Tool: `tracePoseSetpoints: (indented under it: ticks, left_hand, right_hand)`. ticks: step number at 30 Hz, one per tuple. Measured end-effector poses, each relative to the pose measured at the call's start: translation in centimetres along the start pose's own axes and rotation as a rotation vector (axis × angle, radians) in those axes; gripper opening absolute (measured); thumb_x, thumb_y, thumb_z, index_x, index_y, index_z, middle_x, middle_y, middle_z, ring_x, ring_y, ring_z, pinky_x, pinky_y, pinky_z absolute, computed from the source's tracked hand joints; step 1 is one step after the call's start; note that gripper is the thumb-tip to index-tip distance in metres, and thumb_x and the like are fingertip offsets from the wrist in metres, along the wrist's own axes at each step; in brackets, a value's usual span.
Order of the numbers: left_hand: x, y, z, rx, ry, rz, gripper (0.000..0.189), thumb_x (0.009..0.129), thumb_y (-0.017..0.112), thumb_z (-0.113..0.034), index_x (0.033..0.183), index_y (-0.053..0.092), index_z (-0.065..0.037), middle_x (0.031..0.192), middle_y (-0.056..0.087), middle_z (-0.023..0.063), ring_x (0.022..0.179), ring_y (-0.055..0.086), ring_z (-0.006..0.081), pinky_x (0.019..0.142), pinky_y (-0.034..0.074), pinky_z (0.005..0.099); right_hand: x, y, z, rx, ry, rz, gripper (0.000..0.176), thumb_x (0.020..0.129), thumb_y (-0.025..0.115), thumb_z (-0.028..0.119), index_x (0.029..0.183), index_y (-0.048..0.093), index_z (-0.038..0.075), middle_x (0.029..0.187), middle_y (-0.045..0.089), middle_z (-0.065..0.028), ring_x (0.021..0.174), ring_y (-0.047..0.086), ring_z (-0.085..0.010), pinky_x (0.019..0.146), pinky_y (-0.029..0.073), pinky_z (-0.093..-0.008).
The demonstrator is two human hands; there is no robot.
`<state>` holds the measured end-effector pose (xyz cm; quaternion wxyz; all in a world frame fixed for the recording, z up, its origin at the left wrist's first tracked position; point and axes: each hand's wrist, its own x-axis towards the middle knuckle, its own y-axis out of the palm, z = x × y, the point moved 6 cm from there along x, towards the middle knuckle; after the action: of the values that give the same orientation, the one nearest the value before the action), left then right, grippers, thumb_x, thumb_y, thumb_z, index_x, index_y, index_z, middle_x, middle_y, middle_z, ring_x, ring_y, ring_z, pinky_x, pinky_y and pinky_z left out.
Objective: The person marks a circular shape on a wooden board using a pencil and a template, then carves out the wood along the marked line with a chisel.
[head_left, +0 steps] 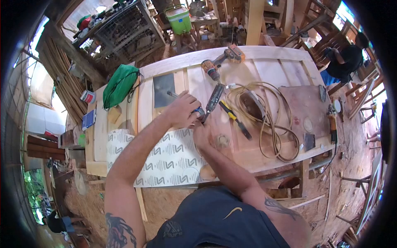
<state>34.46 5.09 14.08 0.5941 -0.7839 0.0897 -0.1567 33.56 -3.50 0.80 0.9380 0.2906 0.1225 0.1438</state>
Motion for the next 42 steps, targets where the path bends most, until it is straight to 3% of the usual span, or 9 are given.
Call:
tracePoseSetpoints:
  ticks: [6, 10, 13, 16, 19, 23, 25, 37, 42]
  left_hand:
    - [0.0, 0.2, 0.2, -0.021, -0.021, -0.055, 0.027, 0.089, 0.067, -0.026, 0.108, 0.063, -0.007, 0.104, 0.065, 0.0137, 0.103, 0.061, 0.036, 0.103, 0.043, 0.0525]
    - [0.0, 1.1, -0.4, 0.095, -0.208, -0.254, 0.027, 0.091, 0.068, -0.028, 0.108, 0.065, -0.007, 0.101, 0.068, 0.0128, 0.097, 0.064, 0.035, 0.089, 0.047, 0.0479]
    - [0.6, 2.1, -0.7, 0.134, -0.475, -0.219, 0.027, 0.093, 0.067, -0.028, 0.111, 0.065, -0.008, 0.101, 0.069, 0.0146, 0.097, 0.065, 0.0354, 0.084, 0.05, 0.048]
    - [0.7, 2.0, -1.1, 0.165, -0.524, -0.246, 0.029, 0.092, 0.068, -0.03, 0.111, 0.065, -0.008, 0.101, 0.069, 0.0152, 0.096, 0.066, 0.0362, 0.082, 0.051, 0.0493]
    - [0.7, 0.4, -0.6, 0.066, -0.416, -0.294, 0.032, 0.09, 0.072, -0.031, 0.111, 0.065, -0.009, 0.101, 0.07, 0.015, 0.096, 0.067, 0.0362, 0.085, 0.051, 0.0498]
    - [0.7, -0.1, 1.6, 0.137, -0.427, 0.038, 0.038, 0.084, 0.077, -0.03, 0.114, 0.064, -0.01, 0.102, 0.071, 0.0134, 0.1, 0.068, 0.034, 0.089, 0.049, 0.0487]
    - [1.0, 0.3, 2.3, 0.074, -0.383, 0.14, 0.04, 0.082, 0.078, -0.029, 0.115, 0.064, -0.011, 0.102, 0.072, 0.0124, 0.103, 0.067, 0.0328, 0.091, 0.048, 0.0478]
    - [2.3, 0.3, 2.2, 0.155, -0.324, 0.138, 0.046, 0.079, 0.078, -0.025, 0.122, 0.064, -0.015, 0.106, 0.072, 0.0102, 0.107, 0.066, 0.0324, 0.096, 0.045, 0.0477]
    - [1.3, -1.4, 1.0, 0.111, -0.215, -0.124, 0.061, 0.076, 0.077, -0.02, 0.134, 0.058, -0.013, 0.121, 0.067, 0.0149, 0.114, 0.062, 0.0375, 0.107, 0.041, 0.0514]
  right_hand:
    - [2.4, -0.1, -3.6, -0.019, -0.211, 0.007, 0.034, 0.094, 0.057, -0.006, 0.126, 0.053, 0.002, 0.113, 0.059, -0.0075, 0.1, 0.06, -0.016, 0.086, 0.053, -0.0294]
    - [2.1, 0.5, -2.4, 0.202, -0.159, 0.071, 0.024, 0.101, 0.056, 0.002, 0.125, 0.056, 0.004, 0.117, 0.059, -0.0051, 0.102, 0.06, -0.0143, 0.087, 0.052, -0.0294]
    - [2.2, 1.0, -2.2, 0.428, -0.053, 0.018, 0.02, 0.105, 0.053, 0.007, 0.125, 0.056, 0.004, 0.12, 0.059, -0.0039, 0.103, 0.059, -0.0132, 0.087, 0.052, -0.0295]
    - [2.2, 1.1, -2.2, 0.475, -0.049, 0.052, 0.026, 0.104, 0.053, 0.005, 0.13, 0.053, 0.004, 0.124, 0.058, -0.0051, 0.106, 0.06, -0.0142, 0.091, 0.052, -0.0302]
    - [1.8, 0.2, -3.5, 0.282, -0.075, 0.009, 0.044, 0.1, 0.046, -0.004, 0.143, 0.046, 0.005, 0.133, 0.055, -0.0075, 0.116, 0.058, -0.0174, 0.1, 0.05, -0.0323]
    - [1.0, 1.0, -1.9, 0.344, 0.04, -0.052, 0.061, 0.092, 0.043, -0.013, 0.15, 0.039, 0.002, 0.136, 0.054, -0.0103, 0.122, 0.056, -0.0199, 0.102, 0.052, -0.0333]
    - [2.1, 0.7, -2.9, 0.369, -0.033, -0.029, 0.061, 0.089, 0.046, -0.016, 0.148, 0.036, 0.001, 0.135, 0.051, -0.0136, 0.12, 0.058, -0.0229, 0.098, 0.054, -0.0336]
    - [3.0, 0.1, -1.9, 0.213, -0.124, 0.011, 0.054, 0.087, 0.053, -0.015, 0.137, 0.044, 0.002, 0.125, 0.057, -0.0095, 0.109, 0.061, -0.019, 0.089, 0.054, -0.0309]
    - [0.0, 0.1, 0.8, -0.113, -0.065, -0.013, 0.046, 0.097, 0.05, 0.0, 0.142, 0.044, 0.002, 0.126, 0.057, -0.0101, 0.107, 0.061, -0.0177, 0.089, 0.053, -0.0313]
